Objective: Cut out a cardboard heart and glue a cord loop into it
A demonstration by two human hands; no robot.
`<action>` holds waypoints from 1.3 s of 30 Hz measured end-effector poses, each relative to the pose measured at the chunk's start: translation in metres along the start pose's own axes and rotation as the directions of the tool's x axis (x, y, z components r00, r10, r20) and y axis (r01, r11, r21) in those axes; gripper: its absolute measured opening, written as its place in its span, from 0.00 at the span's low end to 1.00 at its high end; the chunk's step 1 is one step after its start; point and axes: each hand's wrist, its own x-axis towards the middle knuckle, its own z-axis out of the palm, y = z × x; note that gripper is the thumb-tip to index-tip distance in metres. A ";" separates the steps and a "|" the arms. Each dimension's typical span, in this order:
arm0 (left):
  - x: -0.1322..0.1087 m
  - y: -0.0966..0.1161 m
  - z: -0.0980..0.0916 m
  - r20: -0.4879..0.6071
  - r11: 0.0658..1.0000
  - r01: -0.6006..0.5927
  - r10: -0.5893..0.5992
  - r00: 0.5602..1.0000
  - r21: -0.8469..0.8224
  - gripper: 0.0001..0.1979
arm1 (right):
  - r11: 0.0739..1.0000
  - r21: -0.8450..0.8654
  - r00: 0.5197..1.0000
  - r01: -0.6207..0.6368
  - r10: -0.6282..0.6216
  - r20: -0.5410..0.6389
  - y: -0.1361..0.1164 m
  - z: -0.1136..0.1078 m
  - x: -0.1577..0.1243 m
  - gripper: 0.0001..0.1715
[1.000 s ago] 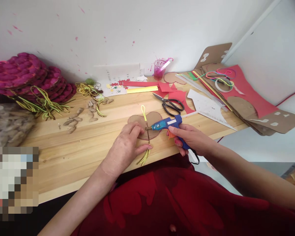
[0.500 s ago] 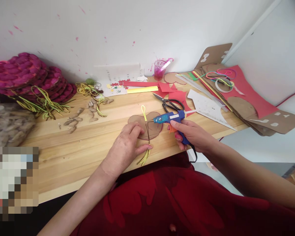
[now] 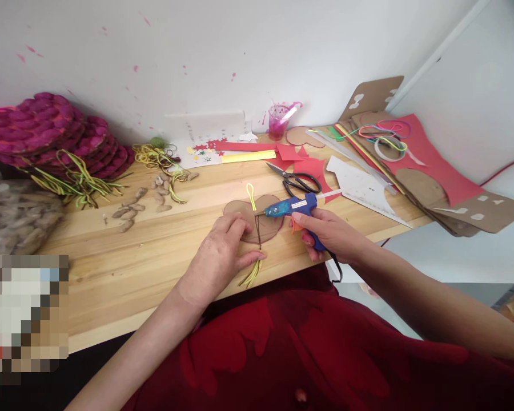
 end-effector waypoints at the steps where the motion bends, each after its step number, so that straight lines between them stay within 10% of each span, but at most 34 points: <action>1: 0.000 0.000 0.000 0.000 1.000 -0.001 0.001 1.000 0.001 0.20 | 1.000 0.004 1.000 -0.002 0.002 -0.001 0.001 0.000 -0.001 0.15; 39: 0.001 0.001 0.000 -0.003 1.000 -0.012 0.012 1.000 0.012 0.20 | 0.997 -0.074 0.999 -0.032 0.034 0.034 0.006 -0.008 -0.001 0.15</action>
